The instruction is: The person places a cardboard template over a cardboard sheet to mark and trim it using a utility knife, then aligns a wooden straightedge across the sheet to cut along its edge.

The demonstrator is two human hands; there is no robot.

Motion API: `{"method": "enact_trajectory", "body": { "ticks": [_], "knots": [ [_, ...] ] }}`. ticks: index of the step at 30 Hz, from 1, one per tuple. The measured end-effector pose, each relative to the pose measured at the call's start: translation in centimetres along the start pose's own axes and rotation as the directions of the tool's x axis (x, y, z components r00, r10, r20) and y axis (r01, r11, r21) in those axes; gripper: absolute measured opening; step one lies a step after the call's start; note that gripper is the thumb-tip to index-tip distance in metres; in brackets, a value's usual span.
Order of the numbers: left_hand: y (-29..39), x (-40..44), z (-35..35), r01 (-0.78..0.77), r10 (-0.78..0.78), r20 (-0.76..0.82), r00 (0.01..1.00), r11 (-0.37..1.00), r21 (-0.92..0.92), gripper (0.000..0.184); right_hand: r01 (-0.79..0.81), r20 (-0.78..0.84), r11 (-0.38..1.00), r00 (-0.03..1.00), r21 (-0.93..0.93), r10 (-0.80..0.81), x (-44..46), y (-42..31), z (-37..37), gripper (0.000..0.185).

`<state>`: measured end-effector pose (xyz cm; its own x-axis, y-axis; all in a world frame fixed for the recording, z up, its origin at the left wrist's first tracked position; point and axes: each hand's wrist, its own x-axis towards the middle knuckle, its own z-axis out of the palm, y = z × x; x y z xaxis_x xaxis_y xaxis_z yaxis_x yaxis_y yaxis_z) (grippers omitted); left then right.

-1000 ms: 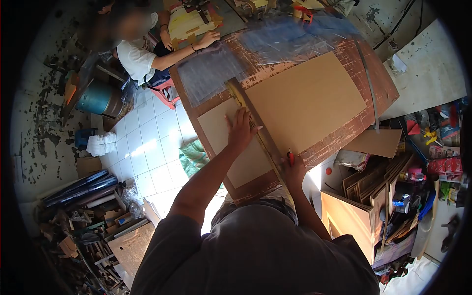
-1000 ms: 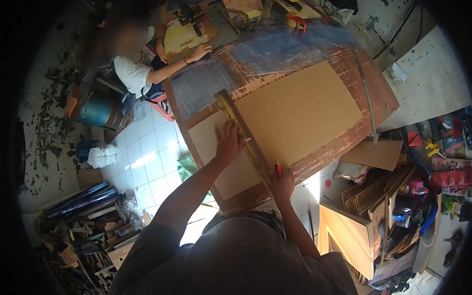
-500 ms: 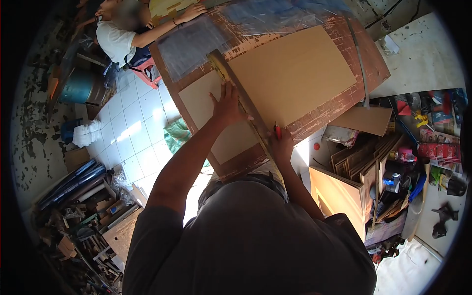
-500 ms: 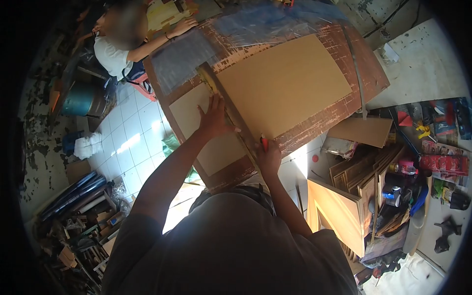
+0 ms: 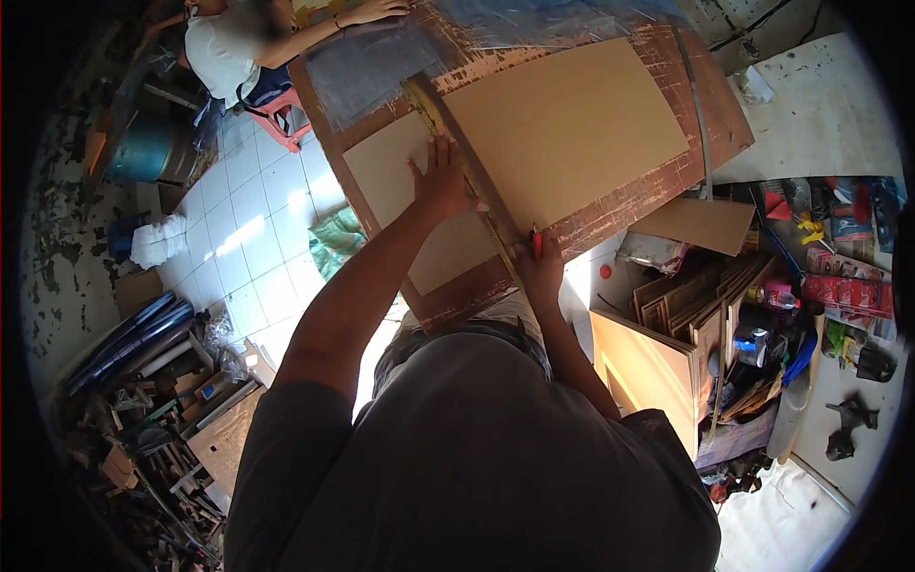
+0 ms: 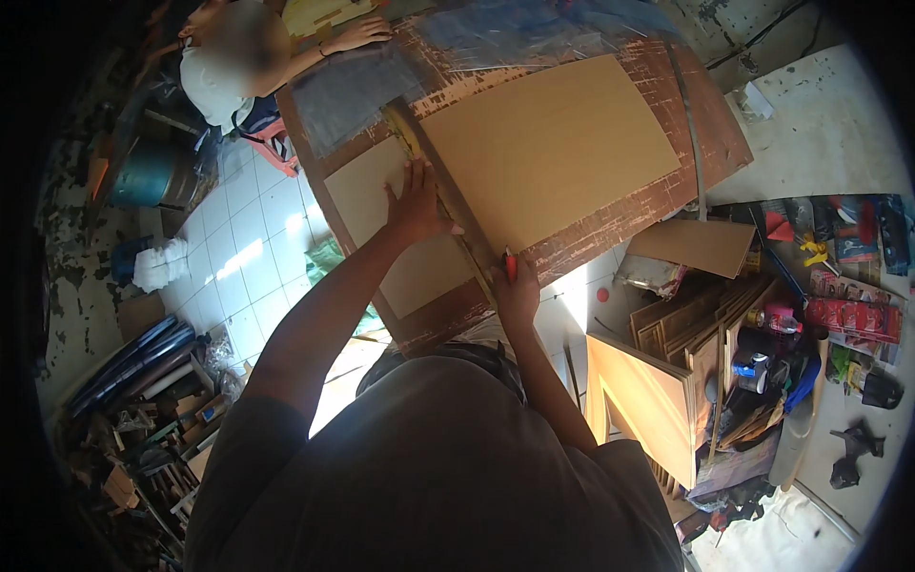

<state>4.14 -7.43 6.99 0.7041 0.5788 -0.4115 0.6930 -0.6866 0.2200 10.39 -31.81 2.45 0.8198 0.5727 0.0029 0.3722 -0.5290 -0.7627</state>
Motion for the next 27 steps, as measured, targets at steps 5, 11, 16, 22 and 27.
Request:
{"method": "enact_trajectory", "body": {
  "ticks": [5,11,16,22,27],
  "knots": [
    [0.3,-0.1,0.0,0.043,-0.043,0.021,0.999,0.999,-0.010,0.147,-0.129,0.059,0.988,0.990,0.080,0.125,0.6,-0.1,-0.3,0.028],
    [0.3,0.4,0.0,0.075,-0.075,0.054,0.996,0.997,-0.008,0.151,-0.080,0.182,0.991,0.978,-0.109,0.099,1.9,0.1,-1.7,0.036],
    [0.2,0.6,-0.2,0.068,-0.066,0.090,0.994,0.998,-0.012,0.152,-0.041,0.182,0.994,0.983,0.105,0.021,6.0,-1.9,-1.6,0.030],
    [0.7,1.5,-0.4,0.085,-0.088,0.138,0.987,0.996,0.026,0.153,0.062,0.377,0.992,0.921,0.111,-0.100,15.0,-5.7,2.5,0.027],
    [1.2,1.6,-0.4,0.110,-0.117,0.174,0.978,0.993,0.044,0.152,0.315,0.401,0.927,0.891,-0.205,-0.214,20.3,-9.5,8.1,0.040]
  ]
}}
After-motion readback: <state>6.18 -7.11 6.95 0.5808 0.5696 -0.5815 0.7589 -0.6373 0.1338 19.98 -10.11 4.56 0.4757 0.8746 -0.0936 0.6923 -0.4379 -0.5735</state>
